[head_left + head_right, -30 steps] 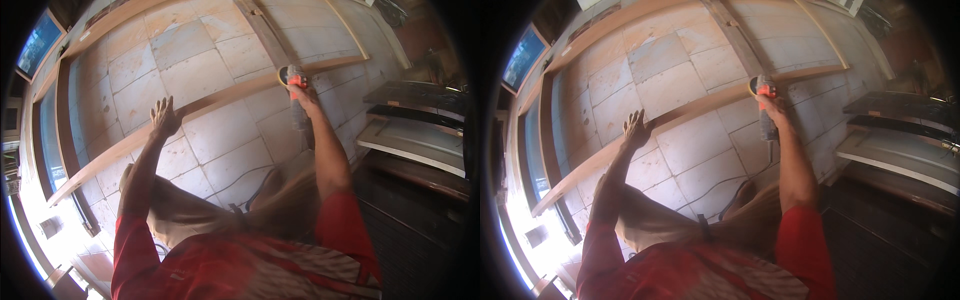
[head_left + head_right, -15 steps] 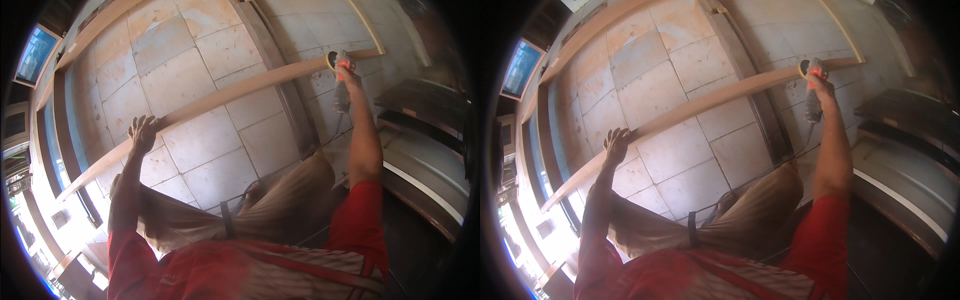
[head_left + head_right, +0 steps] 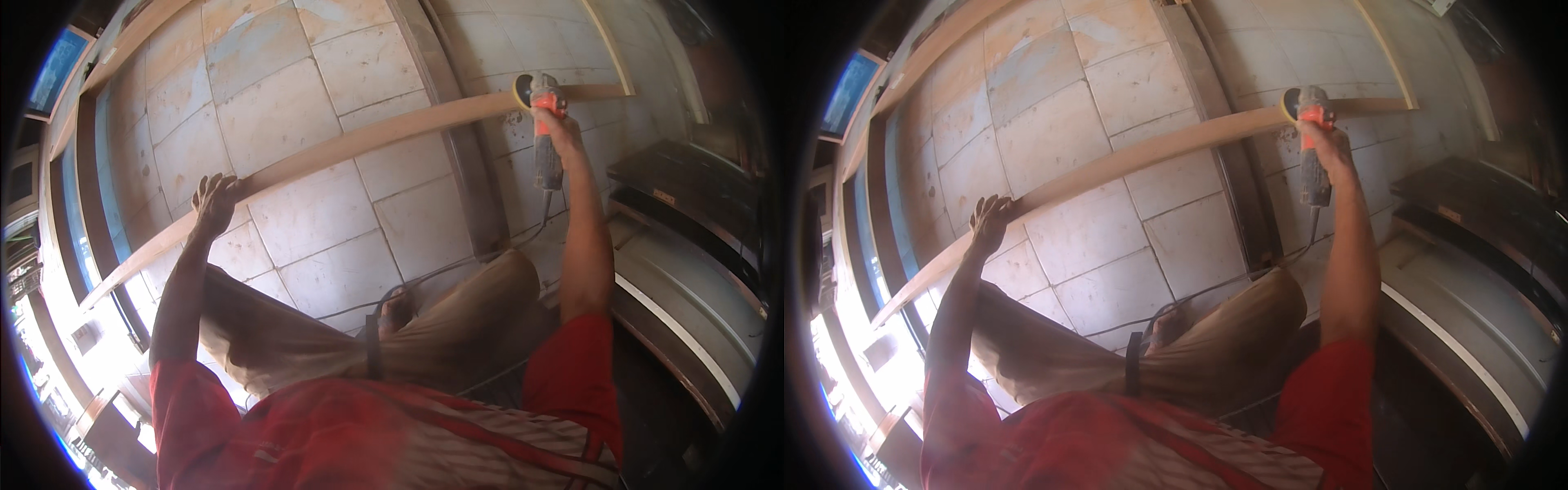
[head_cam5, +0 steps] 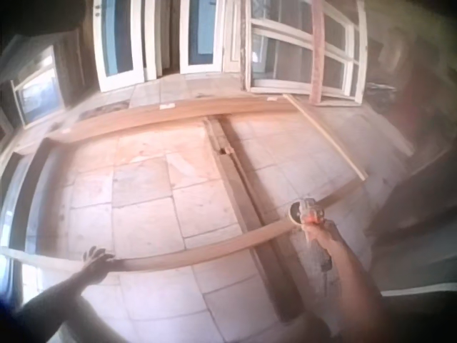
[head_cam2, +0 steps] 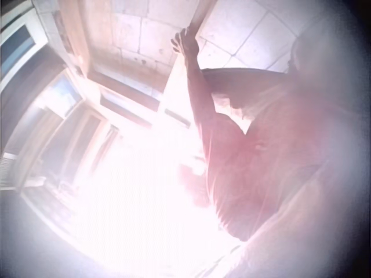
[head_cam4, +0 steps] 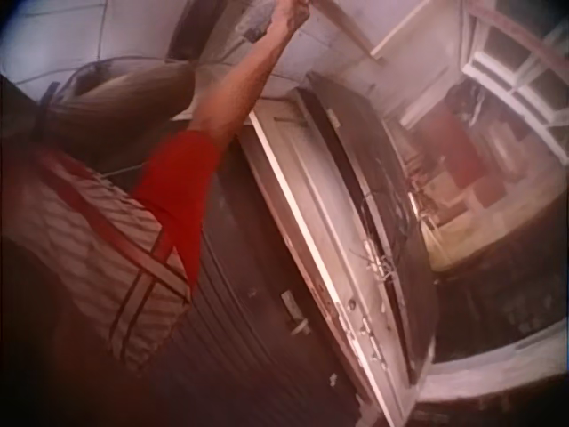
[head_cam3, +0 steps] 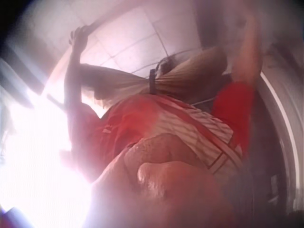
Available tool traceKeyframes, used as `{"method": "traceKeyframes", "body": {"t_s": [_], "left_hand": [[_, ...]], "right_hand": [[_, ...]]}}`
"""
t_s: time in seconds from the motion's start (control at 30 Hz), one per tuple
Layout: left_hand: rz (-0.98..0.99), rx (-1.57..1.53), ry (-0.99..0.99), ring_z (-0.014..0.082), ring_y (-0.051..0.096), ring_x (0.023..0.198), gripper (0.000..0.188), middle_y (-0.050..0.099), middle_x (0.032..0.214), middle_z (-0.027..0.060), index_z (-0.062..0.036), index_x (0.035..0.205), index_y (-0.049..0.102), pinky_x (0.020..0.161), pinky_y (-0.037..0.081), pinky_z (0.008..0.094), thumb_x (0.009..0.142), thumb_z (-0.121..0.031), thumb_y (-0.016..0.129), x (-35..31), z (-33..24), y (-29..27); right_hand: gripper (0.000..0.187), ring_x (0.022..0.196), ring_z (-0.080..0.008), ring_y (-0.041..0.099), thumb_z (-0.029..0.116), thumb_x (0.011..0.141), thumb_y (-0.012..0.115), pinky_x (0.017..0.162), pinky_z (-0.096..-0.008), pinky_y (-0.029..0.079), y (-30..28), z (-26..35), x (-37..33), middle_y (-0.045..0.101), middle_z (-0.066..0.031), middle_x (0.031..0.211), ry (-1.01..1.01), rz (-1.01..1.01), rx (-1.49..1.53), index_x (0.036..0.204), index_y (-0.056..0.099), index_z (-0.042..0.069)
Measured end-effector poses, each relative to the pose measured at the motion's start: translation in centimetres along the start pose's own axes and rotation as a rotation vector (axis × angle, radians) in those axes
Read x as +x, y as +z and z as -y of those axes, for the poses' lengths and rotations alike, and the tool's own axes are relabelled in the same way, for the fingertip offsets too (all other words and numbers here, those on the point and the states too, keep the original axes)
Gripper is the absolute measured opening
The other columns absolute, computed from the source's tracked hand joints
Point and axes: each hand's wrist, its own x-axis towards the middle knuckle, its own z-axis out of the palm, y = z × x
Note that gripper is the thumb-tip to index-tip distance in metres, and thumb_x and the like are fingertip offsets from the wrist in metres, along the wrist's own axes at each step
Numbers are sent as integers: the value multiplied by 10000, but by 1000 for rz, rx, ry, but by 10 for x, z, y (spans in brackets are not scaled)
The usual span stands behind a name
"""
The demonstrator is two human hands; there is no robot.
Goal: The person is using a power sander to smooth the surface of a wooden frame while sitting on the floor. They move the sander along the edges and joints of the frame using both hands.
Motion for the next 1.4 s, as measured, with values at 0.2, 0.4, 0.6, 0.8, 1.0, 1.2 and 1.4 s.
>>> {"method": "traceKeyframes", "body": {"t_s": [0.2, 0.4, 0.6, 0.8, 1.0, 1.2, 1.4], "left_hand": [[131, -8, 15, 423, 283, 1470, 383, 438, 1540, 77, -270, 1386, 573, 1157, 226, 643, 1022, -378, 520, -1, 9, -7], [247, -86, -62, 440, 193, 1511, 599, 325, 1627, 112, -260, 1533, 418, 1193, 155, 629, 1032, -582, 353, -1, 4, -23], [78, -70, -45, 441, 206, 1508, 696, 323, 1619, 157, -195, 1568, 349, 1195, 139, 625, 1015, -617, 379, 2, -16, -15], [-315, -600, -121, 431, 378, 1399, 572, 479, 1467, 243, -86, 1382, 564, 1128, 299, 561, 1007, -517, 546, -2, 13, -4], [171, -1428, 59, 351, 507, 1319, 743, 548, 1386, 270, 22, 1409, 451, 1097, 405, 416, 958, -546, 614, -80, -98, -28], [371, -1712, -170, 399, 363, 1445, 1050, 396, 1508, 316, 70, 1515, 305, 1152, 366, 494, 887, -707, 627, -132, -148, -52], [-31, -2168, -345, 326, 430, 1393, 915, 467, 1477, 183, 15, 1503, 340, 1127, 389, 480, 905, -585, 686, -142, -103, -51]], "right_hand": [[587, 855, -210, 685, 486, 755, 767, 765, -361, 536, 46, -2, -27, 723, -88, 932, -152, 46, -98, 1122, 722, 31], [549, 818, -150, 628, 470, 806, 751, 723, -327, 508, 69, 30, -42, 671, -52, 951, -76, 157, -179, 1129, 707, 29], [541, 814, -139, 633, 495, 805, 752, 701, -318, 506, 38, -5, -36, 659, -54, 958, 71, -18, -60, 1103, 705, 47], [382, 770, -130, 598, 388, 829, 759, 702, -328, 487, 153, 30, -110, 639, 0, 850, -274, 212, -133, 1023, 716, 61], [425, 793, -136, 608, 413, 805, 765, 739, -327, 493, 224, 62, -168, 665, -31, 865, -256, 310, -210, 1012, 715, 45], [478, 854, -158, 645, 405, 783, 779, 787, -339, 527, 337, 93, -228, 697, -82, 909, -405, 428, -285, 1032, 711, 4], [591, 843, -269, 729, 586, 674, 805, 762, -411, 562, 430, 129, -287, 747, -158, 900, -474, 635, -243, 920, 741, 53]]}}
